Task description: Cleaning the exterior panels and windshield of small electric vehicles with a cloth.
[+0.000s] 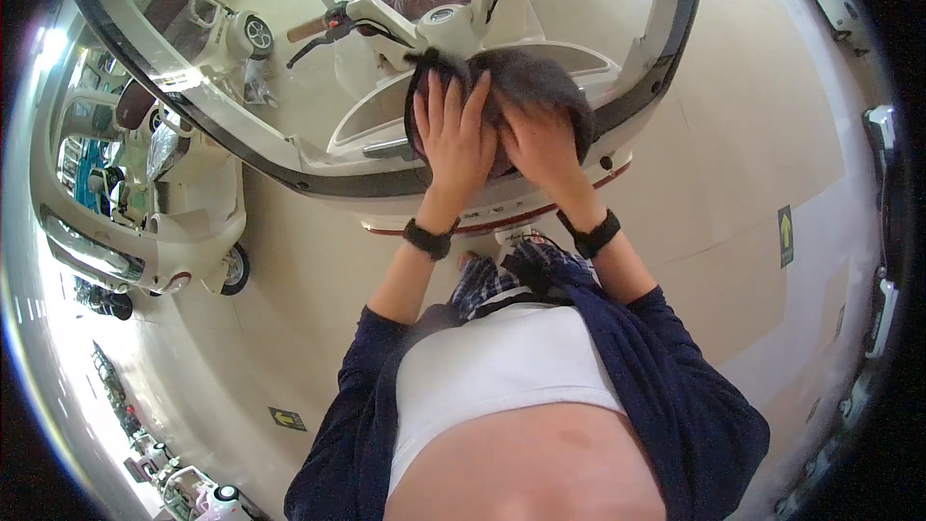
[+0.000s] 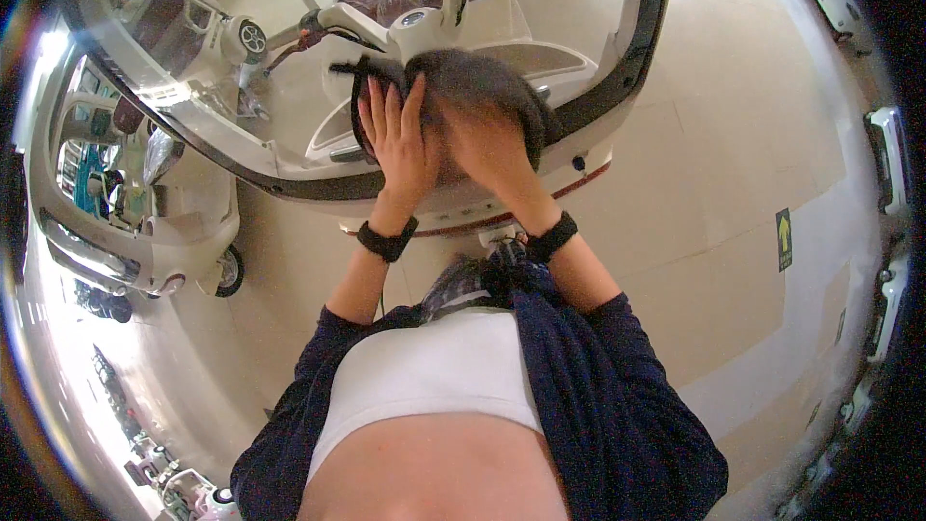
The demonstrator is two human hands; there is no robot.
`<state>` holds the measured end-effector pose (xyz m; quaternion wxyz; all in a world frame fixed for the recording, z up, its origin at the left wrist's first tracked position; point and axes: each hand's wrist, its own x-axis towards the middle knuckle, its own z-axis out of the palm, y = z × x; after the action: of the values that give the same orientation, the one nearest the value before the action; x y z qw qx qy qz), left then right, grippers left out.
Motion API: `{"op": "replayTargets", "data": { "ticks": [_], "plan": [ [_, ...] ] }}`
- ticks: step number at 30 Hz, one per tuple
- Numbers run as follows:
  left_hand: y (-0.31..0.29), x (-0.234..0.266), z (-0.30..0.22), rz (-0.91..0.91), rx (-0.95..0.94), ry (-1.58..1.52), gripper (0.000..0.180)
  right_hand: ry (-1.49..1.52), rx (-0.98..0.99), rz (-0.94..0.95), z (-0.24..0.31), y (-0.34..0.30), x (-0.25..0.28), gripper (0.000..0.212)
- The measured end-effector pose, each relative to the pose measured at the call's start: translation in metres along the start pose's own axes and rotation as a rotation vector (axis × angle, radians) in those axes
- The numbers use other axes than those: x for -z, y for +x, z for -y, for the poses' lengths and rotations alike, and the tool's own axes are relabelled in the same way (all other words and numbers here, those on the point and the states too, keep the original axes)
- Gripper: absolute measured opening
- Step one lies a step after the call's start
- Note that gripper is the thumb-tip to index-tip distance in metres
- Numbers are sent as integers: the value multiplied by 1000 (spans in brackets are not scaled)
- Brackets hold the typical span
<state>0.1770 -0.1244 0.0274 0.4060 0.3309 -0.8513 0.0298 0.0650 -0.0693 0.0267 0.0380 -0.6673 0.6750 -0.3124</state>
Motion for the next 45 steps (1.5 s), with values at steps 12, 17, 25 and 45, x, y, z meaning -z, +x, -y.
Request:
{"op": "replayTargets", "data": {
  "ticks": [12, 17, 25, 45],
  "plan": [
    [-82, -60, -28, 533, -330, -103, 53, -221, -145, -77, -101, -129, -88, 49],
    [-6, -28, -29, 365, -265, 69, 56, -142, -77, -349, -66, -62, -39, 45],
    [-2, -18, -7, 95, -111, 144, 51, -134, 51, -316, -26, -22, -27, 42],
    [-62, -20, 0, 134, 6, 77, 53, -26, 22, -70, -1, -50, -19, 43]
  ]
}}
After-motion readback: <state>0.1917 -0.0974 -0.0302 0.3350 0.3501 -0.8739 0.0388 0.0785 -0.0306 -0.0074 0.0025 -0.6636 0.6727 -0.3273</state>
